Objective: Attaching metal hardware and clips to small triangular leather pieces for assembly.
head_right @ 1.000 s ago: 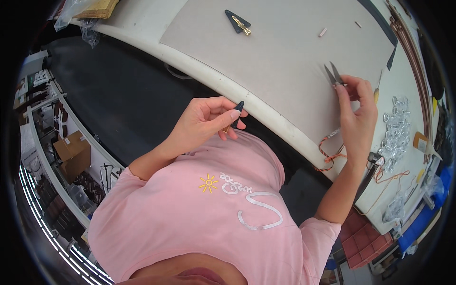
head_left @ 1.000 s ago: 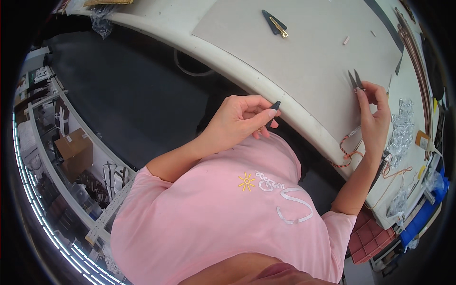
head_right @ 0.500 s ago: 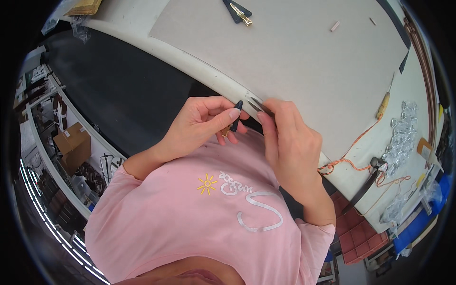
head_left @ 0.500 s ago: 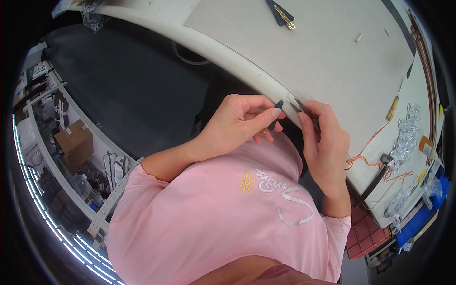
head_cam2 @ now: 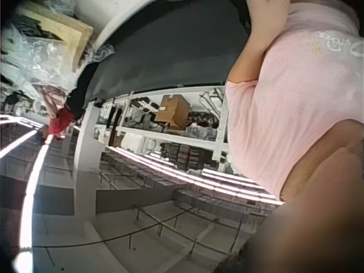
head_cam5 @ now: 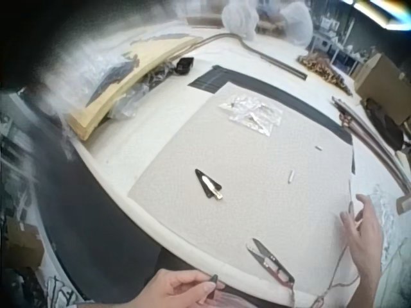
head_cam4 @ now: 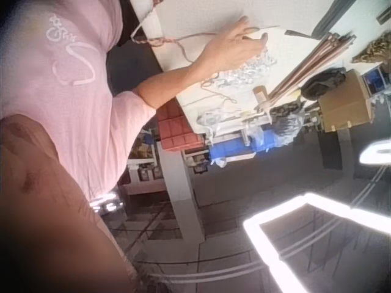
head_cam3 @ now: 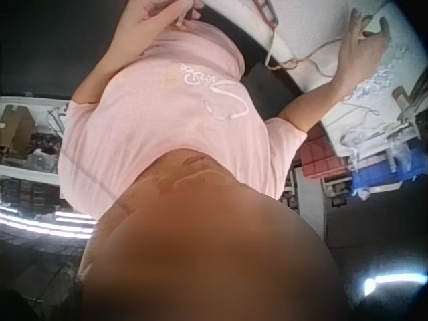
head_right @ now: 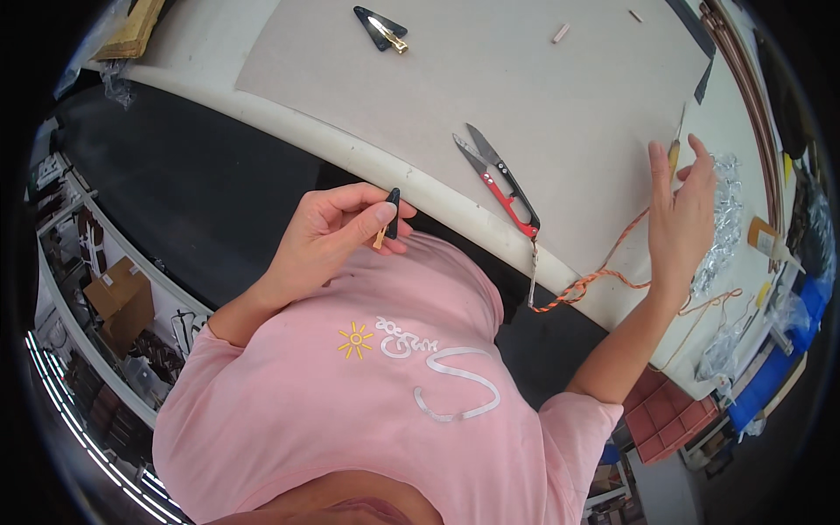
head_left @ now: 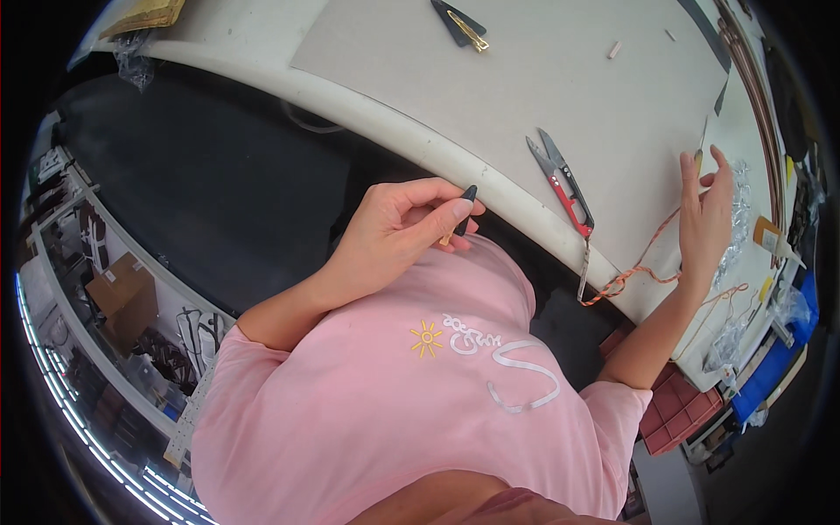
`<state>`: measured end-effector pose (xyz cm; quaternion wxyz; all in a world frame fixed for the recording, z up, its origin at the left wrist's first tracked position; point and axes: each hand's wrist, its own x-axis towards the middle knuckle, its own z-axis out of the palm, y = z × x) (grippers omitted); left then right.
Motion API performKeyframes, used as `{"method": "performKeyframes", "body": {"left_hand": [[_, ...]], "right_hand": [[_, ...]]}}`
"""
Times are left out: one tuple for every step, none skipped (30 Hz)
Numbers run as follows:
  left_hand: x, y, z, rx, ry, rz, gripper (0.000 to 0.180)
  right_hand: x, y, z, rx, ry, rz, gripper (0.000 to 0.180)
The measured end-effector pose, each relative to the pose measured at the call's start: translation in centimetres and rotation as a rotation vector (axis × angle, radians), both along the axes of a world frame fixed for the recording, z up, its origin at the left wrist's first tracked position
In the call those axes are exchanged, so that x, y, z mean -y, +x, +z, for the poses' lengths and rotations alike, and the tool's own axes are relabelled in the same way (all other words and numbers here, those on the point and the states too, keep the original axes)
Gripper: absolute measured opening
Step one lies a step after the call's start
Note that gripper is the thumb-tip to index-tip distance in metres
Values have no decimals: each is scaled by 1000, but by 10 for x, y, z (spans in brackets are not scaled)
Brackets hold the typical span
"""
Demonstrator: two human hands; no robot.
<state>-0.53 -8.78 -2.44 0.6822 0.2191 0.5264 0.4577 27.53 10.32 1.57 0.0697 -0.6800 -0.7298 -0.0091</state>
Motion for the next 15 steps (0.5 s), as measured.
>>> {"method": "performKeyframes", "body": {"left_hand": [[-1, -1, 0, -4, 2, 7, 25], [-3, -3, 1, 3, -27, -32, 24], [-3, -5, 2, 6, -61, -64, 24], [-4, -7, 3, -4, -64, -51, 24], [-5, -8, 5, -2, -76, -68, 24], [-4, -8, 6, 4, -87, -88, 25], [-6, -8, 7, 2, -84, -83, 25], [-7, -8, 7, 15, -81, -79, 25], [-7, -7, 7, 25, -82, -73, 24], [-6, -6, 7, 19, -88, -64, 24], [-4, -6, 6, 23, -88, -63, 24], [-4, -6, 5, 25, -89, -66, 24], [-4, -6, 5, 26, -91, -64, 24], [-5, -6, 5, 18, -100, -50, 23], [-4, -6, 5, 10, -110, -33, 23]], "right_hand": [[-7, 13, -6, -4, 2, 7, 27], [-11, 27, -15, -1, -16, 68, 28], [-13, 25, -20, -2, -37, 136, 29], [-15, 23, -18, -13, -39, 150, 29], [-16, 21, -11, -43, -123, 126, 29], [-13, 20, -5, -70, -207, 100, 29], [-19, 30, -1, -146, -277, 110, 26], [-18, 37, 5, -146, -274, 114, 26], [-16, 39, 17, -381, -293, 226, 24], [-14, 38, 27, -619, -317, 341, 23], [-9, 32, 36, -623, -324, 346, 23], [1, 19, 45, -367, -116, 497, 22], [8, 12, 55, -100, 95, 637, 22], [12, 15, 63, -99, 92, 638, 22], [18, 20, 71, 59, 22, 508, 22]]}}
